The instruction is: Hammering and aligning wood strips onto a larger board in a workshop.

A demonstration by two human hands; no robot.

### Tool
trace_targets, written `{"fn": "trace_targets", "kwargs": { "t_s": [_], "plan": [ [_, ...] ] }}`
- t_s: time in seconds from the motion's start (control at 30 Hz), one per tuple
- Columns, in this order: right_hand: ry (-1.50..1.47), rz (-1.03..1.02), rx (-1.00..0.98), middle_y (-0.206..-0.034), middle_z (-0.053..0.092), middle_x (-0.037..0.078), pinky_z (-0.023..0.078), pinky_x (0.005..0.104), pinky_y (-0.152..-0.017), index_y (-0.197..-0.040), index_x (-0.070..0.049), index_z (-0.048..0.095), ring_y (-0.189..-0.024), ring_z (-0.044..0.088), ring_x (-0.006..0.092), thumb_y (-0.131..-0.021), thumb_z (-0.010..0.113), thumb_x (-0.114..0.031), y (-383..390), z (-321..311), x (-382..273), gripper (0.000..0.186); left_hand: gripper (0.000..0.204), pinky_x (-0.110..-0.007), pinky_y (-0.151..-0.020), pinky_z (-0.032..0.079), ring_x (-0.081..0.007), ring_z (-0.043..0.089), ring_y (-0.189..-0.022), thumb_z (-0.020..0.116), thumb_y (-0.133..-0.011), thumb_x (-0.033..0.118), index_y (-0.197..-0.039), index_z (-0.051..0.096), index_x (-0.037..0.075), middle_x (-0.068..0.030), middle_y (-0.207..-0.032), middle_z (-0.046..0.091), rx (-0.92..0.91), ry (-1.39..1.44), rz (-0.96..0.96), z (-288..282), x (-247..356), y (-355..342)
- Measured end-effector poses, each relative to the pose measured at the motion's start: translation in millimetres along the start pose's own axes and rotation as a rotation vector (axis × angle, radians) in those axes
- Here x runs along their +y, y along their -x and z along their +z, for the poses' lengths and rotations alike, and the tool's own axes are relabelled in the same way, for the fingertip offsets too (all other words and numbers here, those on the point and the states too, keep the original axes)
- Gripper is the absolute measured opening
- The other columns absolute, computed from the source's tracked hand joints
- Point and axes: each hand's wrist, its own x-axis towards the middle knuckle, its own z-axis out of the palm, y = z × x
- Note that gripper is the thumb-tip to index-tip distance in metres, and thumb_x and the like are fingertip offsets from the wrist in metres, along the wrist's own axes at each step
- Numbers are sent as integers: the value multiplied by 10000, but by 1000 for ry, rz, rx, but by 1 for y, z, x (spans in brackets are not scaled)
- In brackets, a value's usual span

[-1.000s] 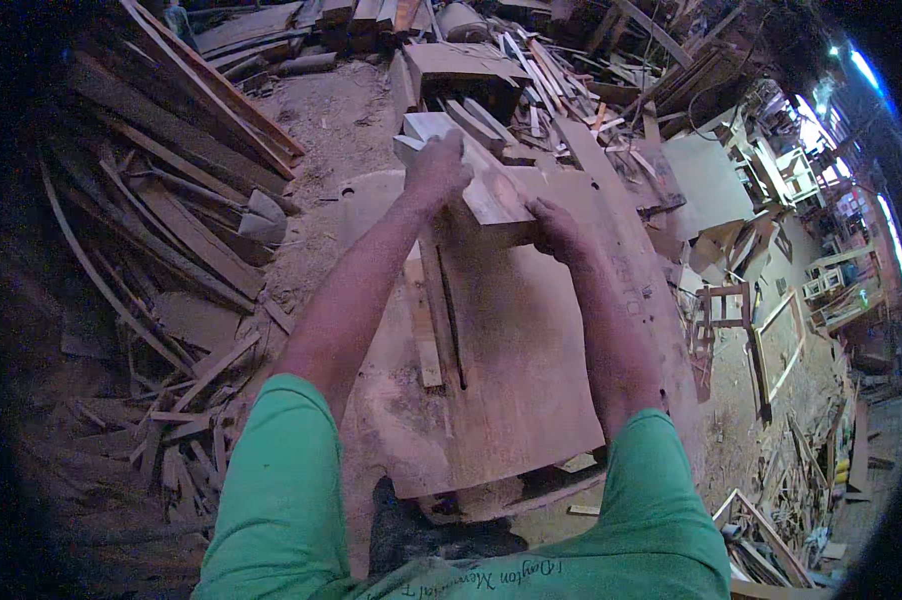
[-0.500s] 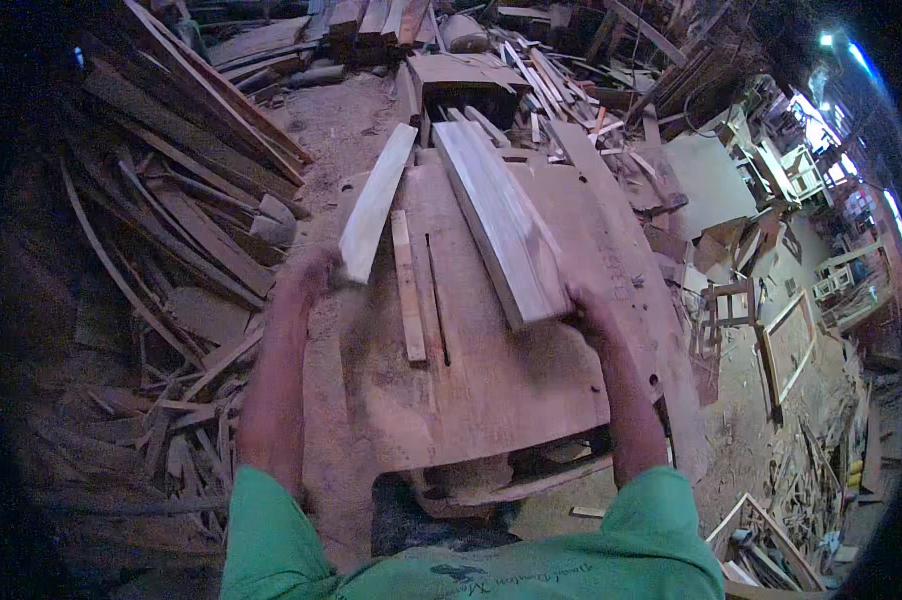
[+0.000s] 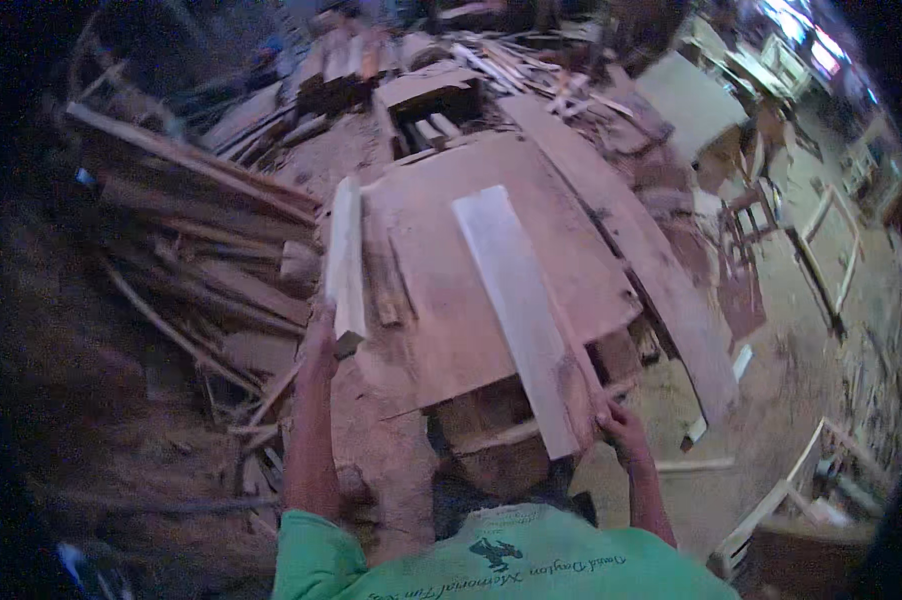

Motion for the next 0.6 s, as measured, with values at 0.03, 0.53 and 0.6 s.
{"fn": "trace_targets", "kwargs": {
  "t_s": [0.03,0.53,0.6],
  "plan": [
    [216,-115,-20,-1323,669,100,525,364,-966,-1434,-4,576,-1103,675,221,-938,728,-351,4,0,-7,624,702,-383,-828,559,-212,638,-1053,577,-1009,567,-1416,533,-3,-134,-1232,637,5,-219,110,22,7,28],
    [-616,-405,536,-1363,517,127,495,381,-1026,-1565,-43,211,-1241,520,216,-947,754,-260,125,-58,-24,851,562,-468,-1056,449,-368,585,-1186,550,-1056,443,-1362,561,-27,-222,-1319,603,-944,-619,-228,350,-149,269],
    [-810,-280,726,-1316,551,148,523,412,-983,-1519,-53,272,-1171,574,249,-936,724,-148,127,-103,30,744,464,-414,-944,481,-326,601,-1075,529,-1073,361,-1366,583,5,-170,-1244,629,-863,-608,-192,356,-152,278]
  ]
}}
